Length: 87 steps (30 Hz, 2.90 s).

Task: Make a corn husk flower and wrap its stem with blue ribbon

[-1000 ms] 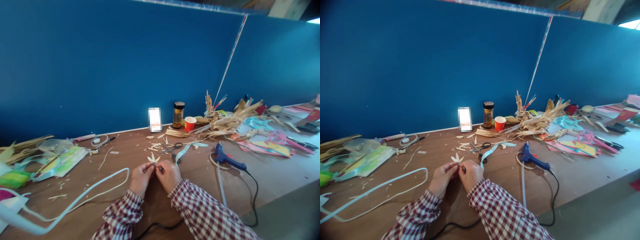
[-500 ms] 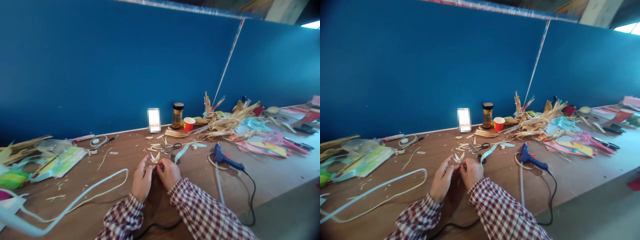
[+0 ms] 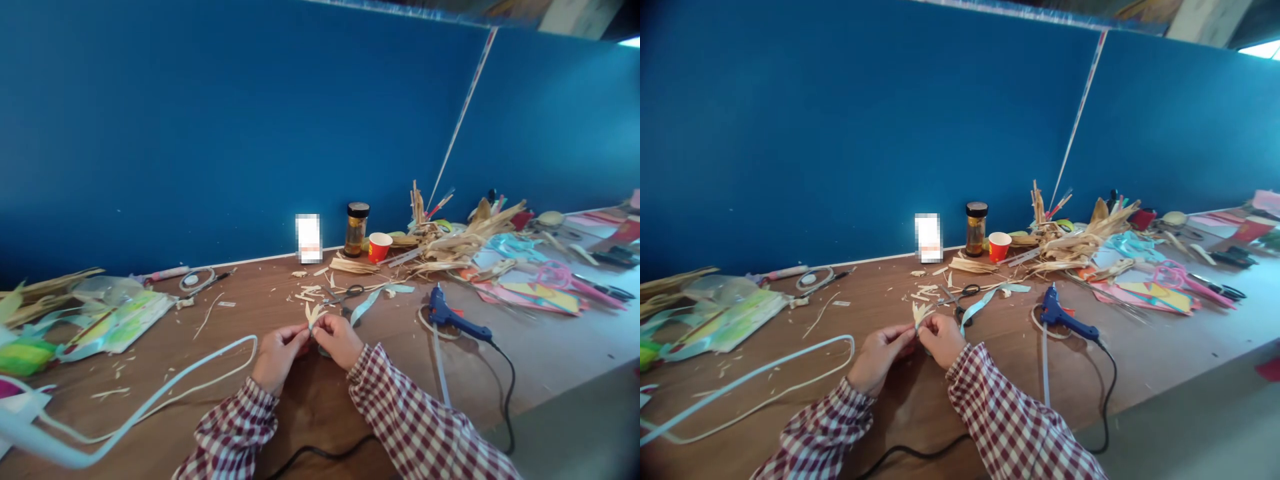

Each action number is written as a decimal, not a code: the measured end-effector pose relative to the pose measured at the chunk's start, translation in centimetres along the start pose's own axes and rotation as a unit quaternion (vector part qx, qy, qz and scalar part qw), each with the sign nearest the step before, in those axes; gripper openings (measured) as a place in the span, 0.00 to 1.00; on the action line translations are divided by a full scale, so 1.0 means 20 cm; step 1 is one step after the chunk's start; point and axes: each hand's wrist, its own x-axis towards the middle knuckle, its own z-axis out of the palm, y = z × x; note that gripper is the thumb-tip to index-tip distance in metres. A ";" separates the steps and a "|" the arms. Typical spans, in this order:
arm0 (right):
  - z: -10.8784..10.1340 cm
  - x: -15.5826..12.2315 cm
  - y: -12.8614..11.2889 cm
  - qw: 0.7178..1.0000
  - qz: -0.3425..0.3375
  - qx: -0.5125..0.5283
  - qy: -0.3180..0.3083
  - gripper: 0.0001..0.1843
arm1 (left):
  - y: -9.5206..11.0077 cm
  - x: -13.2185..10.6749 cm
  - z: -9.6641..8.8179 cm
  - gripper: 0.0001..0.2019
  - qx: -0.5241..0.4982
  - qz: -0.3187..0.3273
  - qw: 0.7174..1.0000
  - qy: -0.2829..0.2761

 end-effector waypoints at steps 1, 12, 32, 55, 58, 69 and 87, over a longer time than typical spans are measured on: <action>0.00 0.00 0.00 1.000 -0.006 -0.006 0.002 0.04 | 0.00 0.00 -0.01 0.14 0.022 0.011 1.000 -0.004; 0.00 0.00 0.03 0.998 -0.049 -0.048 0.009 0.05 | 0.02 0.00 -0.04 0.10 0.253 0.153 0.955 -0.002; 0.01 -0.01 0.04 0.998 -0.020 -0.050 0.033 0.08 | 0.01 0.00 -0.03 0.14 0.292 0.161 0.943 -0.005; 0.01 -0.02 0.05 0.990 -0.070 -0.118 0.036 0.08 | -0.01 0.04 -0.04 0.08 0.131 0.038 0.990 -0.027; 0.01 -0.03 0.04 0.992 -0.068 -0.105 0.033 0.07 | 0.00 0.03 -0.04 0.08 0.086 0.010 0.996 -0.017; -0.01 -0.01 0.03 1.000 -0.020 -0.006 -0.020 0.07 | -0.02 0.05 -0.06 0.16 -0.023 -0.010 0.999 -0.033; -0.03 -0.01 0.03 0.987 -0.036 -0.155 0.010 0.06 | 0.00 0.03 -0.02 0.11 -0.003 -0.010 1.000 0.003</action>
